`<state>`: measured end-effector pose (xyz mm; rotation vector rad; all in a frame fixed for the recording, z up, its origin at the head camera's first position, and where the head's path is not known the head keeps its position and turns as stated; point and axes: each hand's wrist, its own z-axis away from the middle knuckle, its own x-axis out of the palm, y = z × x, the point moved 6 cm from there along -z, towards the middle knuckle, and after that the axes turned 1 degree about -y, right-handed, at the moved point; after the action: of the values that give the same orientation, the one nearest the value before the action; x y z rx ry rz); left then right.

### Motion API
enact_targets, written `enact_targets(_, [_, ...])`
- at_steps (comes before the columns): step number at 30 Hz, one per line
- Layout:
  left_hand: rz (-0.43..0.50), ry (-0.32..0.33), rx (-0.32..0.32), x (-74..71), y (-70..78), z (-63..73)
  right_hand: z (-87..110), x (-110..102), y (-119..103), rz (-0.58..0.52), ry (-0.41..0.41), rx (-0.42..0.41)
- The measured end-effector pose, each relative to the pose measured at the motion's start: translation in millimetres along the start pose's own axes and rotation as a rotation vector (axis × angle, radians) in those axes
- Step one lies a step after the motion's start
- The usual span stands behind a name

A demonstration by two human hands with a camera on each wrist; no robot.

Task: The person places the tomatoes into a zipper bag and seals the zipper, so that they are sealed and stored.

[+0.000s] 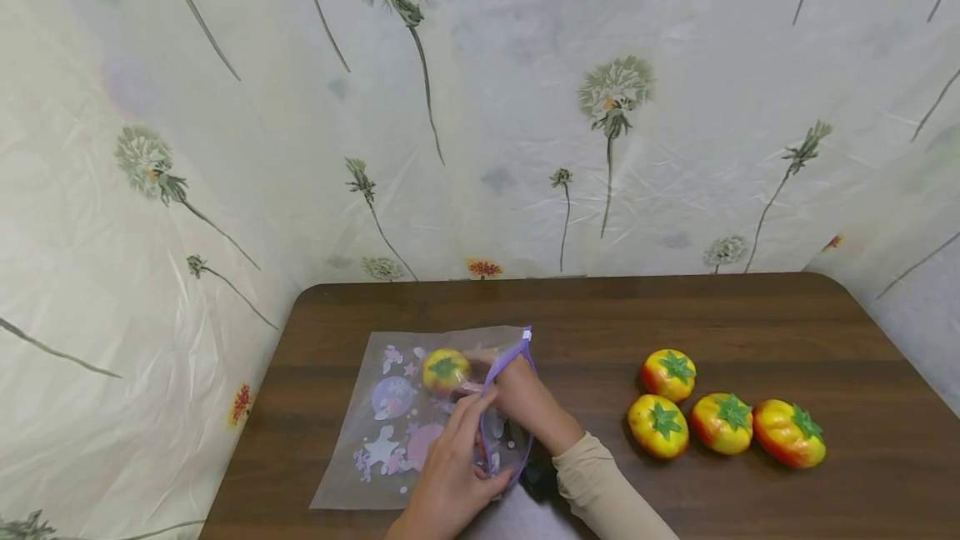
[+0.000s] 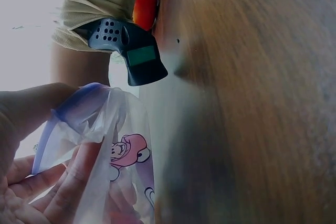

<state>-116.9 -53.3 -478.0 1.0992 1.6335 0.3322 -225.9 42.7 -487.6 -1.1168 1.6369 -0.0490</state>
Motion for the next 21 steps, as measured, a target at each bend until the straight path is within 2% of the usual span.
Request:
enact_targets(9, [-0.006, 0.009, 0.003, 0.4, 0.0, -0.3, 5.2, 0.0, 1.7, -0.026, 0.019, -0.009])
enact_targets(16, [-0.023, 0.004, -0.011, 0.2, -0.5, 0.0, 11.5, -2.6, 3.5, -0.039, 0.004, 0.064])
enact_targets(21, [-0.016, -0.008, -0.026, 0.1, -0.6, -0.1, 21.4, -9.7, 3.8, -0.039, 0.032, 0.084])
